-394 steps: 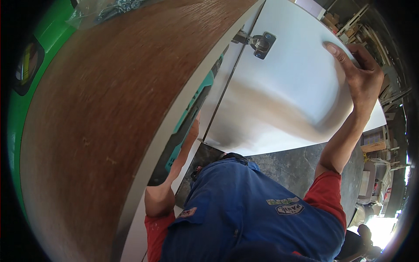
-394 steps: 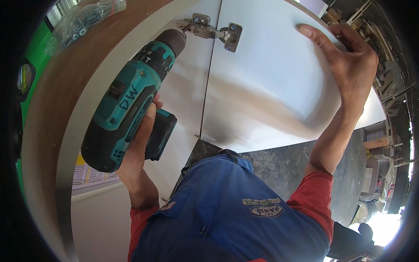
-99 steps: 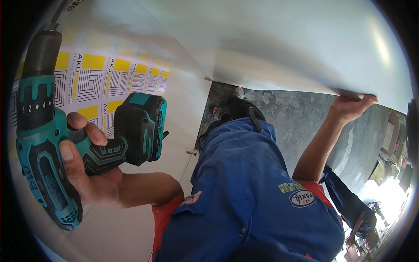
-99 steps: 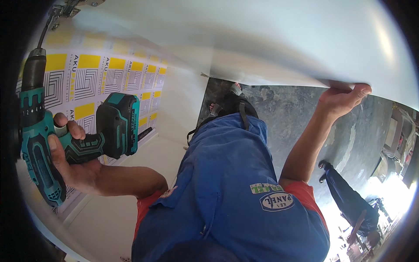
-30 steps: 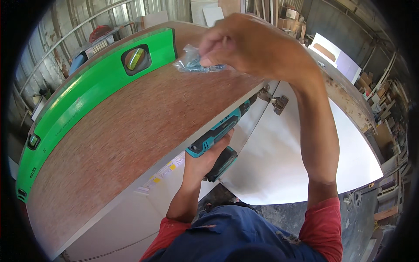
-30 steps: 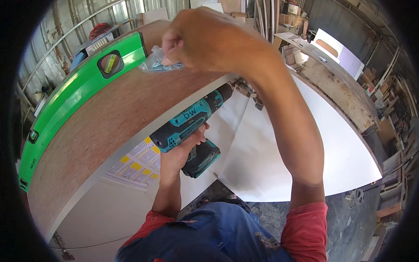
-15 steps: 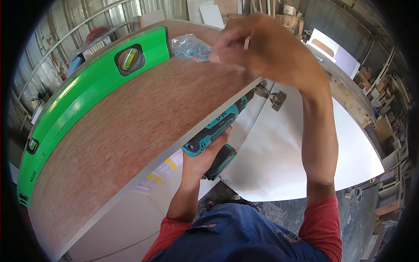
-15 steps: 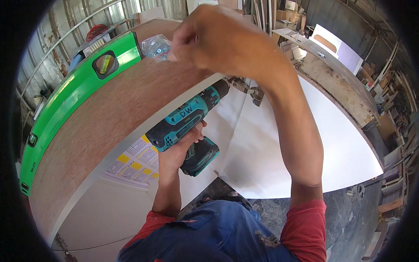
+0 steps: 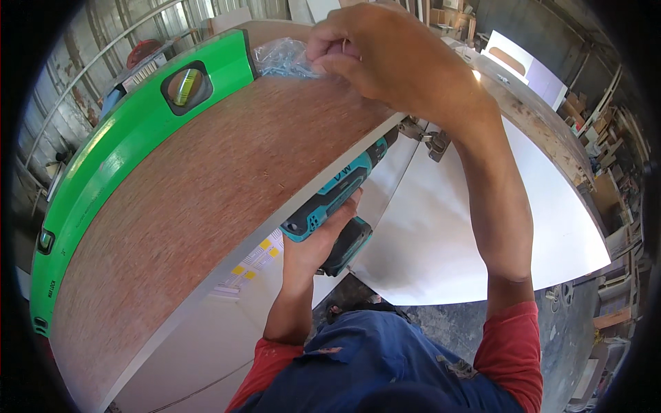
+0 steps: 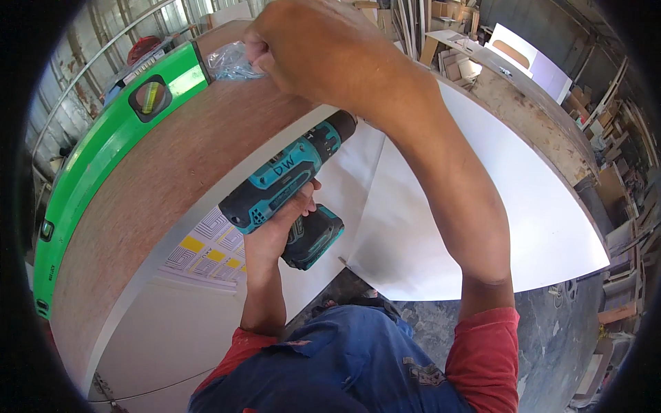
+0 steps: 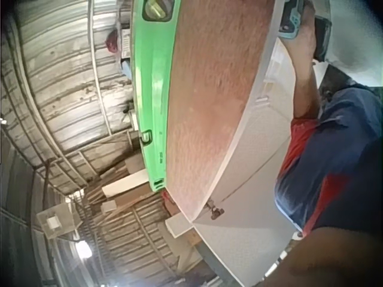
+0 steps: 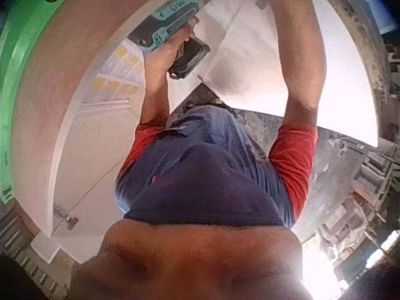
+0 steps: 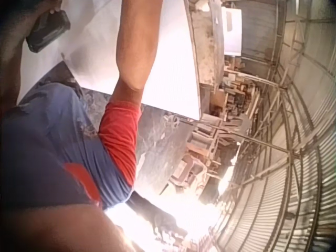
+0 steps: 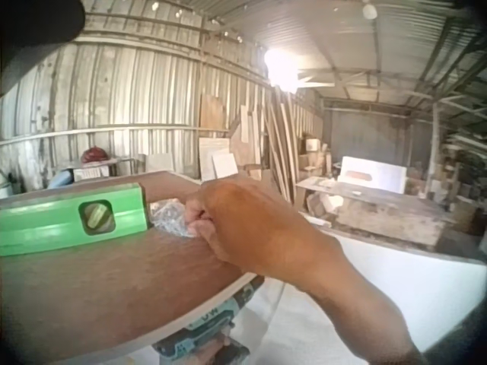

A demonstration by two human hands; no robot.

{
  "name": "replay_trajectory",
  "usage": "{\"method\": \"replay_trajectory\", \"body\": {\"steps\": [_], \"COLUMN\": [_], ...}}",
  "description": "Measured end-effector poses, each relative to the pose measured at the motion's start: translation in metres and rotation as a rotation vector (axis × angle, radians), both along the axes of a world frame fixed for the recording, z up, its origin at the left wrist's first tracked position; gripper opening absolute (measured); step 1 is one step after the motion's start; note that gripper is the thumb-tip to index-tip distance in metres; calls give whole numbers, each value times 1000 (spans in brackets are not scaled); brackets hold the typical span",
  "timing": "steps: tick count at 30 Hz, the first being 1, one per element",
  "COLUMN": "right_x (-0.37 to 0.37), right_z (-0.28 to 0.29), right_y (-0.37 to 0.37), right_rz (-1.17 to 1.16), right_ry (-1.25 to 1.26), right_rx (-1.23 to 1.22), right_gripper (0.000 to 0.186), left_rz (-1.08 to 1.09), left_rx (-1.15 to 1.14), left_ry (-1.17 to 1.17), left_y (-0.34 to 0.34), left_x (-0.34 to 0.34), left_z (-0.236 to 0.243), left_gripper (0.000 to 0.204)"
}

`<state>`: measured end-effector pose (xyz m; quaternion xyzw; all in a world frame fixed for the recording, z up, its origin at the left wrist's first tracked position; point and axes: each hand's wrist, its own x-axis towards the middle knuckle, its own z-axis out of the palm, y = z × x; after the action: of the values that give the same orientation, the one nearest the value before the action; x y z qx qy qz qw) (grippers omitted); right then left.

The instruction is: The person installs a white cabinet door onto a wardrobe frame by aligning the hinges, inserting screws, and driving them into the wood with a power drill.

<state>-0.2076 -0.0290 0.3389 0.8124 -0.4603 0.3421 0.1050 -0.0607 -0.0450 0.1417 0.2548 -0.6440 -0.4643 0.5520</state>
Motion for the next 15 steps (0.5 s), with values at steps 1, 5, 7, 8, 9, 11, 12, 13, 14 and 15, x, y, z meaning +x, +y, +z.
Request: {"method": "replay_trajectory", "body": {"steps": [1,5,7,8,9,11,12,13,14,15], "right_x": [0,-2,-6,-11,-15,-23,-30,-41,-49,-42], "right_z": [9,-5,-14,-16,-14,-12,1,26,38,20], "right_y": [-4,-2,-12,-18,-25,-38,-26,-6,9,2], "right_rz": [-47,76,97,123,115,148,134,281,429,436], "right_ry": [25,-134,-147,-157,-161,-315,-319,-383,-449,-457], "right_rx": [129,181,90,-6,-3,171,173,424,671,682], "right_gripper": [12,12,12,13,13,11,11,9,7,7], "left_rz": [-8,-7,-8,-7,-6,-33,-60,-70,-86,-69], "left_rx": [4,37,47,68,88,96,98,116,119,109], "left_ry": [-3,1,-1,20,43,58,79,91,86,93], "left_y": [0,-2,-2,-2,-2,-6,-7,-6,-4,-5], "left_x": [-1,4,3,1,0,1,1,0,-3,-1], "left_z": [1,-1,-1,-1,-1,-5,-6,-5,-3,-6], "left_gripper": [11,10,11,13,14,15,16,18,18,18]}}
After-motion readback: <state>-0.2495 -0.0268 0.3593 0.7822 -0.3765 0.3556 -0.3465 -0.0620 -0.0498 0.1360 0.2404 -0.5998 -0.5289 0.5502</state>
